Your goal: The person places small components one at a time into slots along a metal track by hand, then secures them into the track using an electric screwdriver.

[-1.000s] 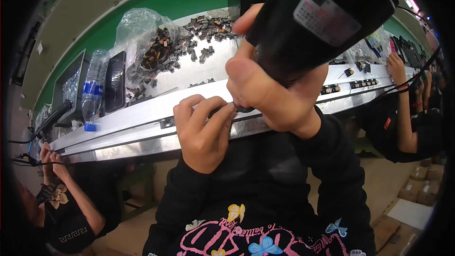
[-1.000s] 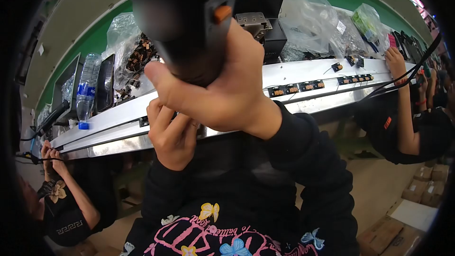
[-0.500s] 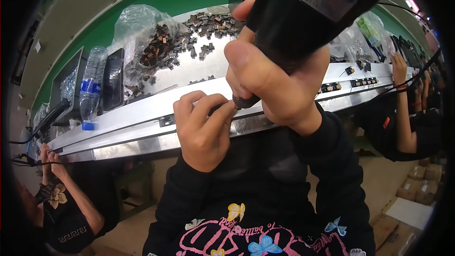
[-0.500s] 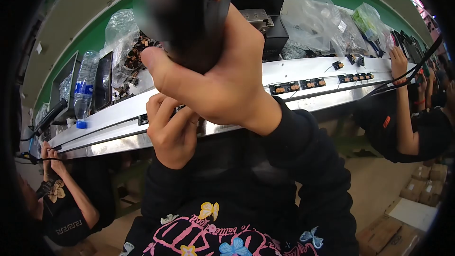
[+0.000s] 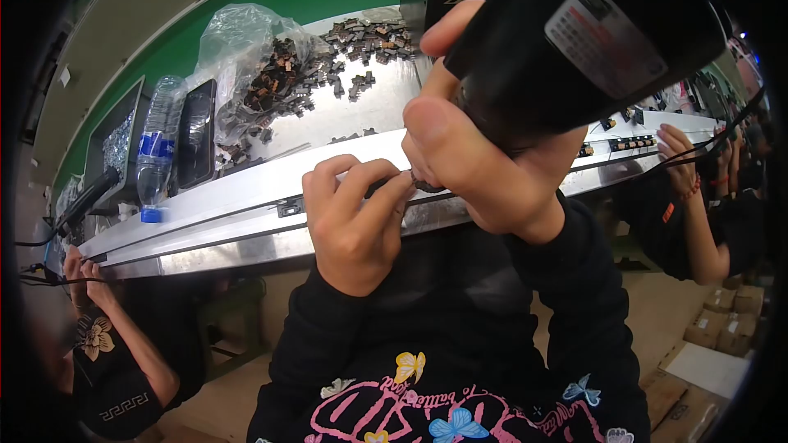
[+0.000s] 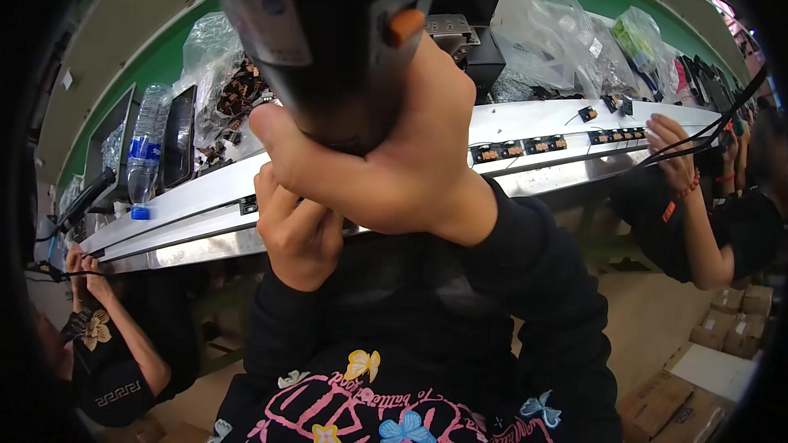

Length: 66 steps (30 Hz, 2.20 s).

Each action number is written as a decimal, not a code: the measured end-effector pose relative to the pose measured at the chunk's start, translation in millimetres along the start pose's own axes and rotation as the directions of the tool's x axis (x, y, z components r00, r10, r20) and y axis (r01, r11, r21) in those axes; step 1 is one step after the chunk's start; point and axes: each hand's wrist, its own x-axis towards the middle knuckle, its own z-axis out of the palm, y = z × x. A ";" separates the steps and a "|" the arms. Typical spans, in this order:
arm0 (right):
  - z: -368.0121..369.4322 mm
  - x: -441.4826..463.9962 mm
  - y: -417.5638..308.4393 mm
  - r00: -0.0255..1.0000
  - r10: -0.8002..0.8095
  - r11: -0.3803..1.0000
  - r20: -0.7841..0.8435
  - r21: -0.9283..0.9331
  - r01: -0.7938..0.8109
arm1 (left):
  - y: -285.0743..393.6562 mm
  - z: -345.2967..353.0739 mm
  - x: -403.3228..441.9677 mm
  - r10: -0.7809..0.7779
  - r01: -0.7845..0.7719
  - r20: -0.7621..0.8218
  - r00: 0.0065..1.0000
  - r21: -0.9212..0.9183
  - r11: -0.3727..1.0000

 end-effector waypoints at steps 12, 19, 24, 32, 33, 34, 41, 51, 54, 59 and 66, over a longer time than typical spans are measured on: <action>-5.5 4.9 13.7 0.945 -0.244 0.942 0.217 -0.178 0.284 | -0.6 -0.8 -1.8 -0.002 0.001 -0.011 1.000 -0.033 0.999; -4.6 3.6 9.4 0.948 -0.231 0.953 0.217 -0.146 0.266 | -1.6 -5.5 -0.5 0.023 -0.019 0.055 0.998 -0.068 0.998; -3.5 -3.7 8.2 0.959 -0.218 0.963 0.180 -0.117 0.241 | -0.3 -5.3 -2.3 0.008 -0.003 0.063 0.998 -0.085 0.996; -5.7 -6.0 13.2 0.950 -0.214 0.941 0.228 -0.212 0.263 | -0.2 -3.9 -0.2 -0.012 0.019 0.061 0.998 -0.111 0.994; -4.8 -7.8 12.6 0.948 -0.222 0.939 0.230 -0.211 0.271 | -0.3 -4.4 -0.5 -0.021 0.028 0.066 0.998 -0.112 0.993; -3.4 -10.5 10.0 0.968 -0.149 0.960 0.201 -0.206 0.190 | -0.7 -4.7 -0.8 -0.014 0.021 0.061 0.998 -0.110 0.994; -1.9 -8.4 2.9 0.985 -0.094 0.989 0.142 -0.103 0.109 | -1.8 -5.7 -0.2 -0.001 0.009 0.078 0.997 -0.103 0.995; -1.1 9.6 -4.9 0.919 0.228 0.962 0.321 0.074 -0.264 | -0.8 -5.5 2.0 -0.061 0.069 0.089 0.994 -0.092 0.993; 7.0 10.9 -5.0 0.924 0.349 0.904 0.158 0.203 -0.376 | -2.2 -4.6 1.0 -0.062 0.071 0.095 0.994 -0.088 0.994; 0.1 19.8 -3.2 0.902 0.338 0.898 0.267 0.197 -0.395 | -1.6 -4.5 1.6 -0.065 0.072 0.075 0.995 -0.092 0.993; 3.3 18.5 2.4 0.956 0.231 0.958 0.183 0.126 -0.256 | 0.4 -7.8 3.3 -0.071 0.084 0.123 0.990 -0.103 0.991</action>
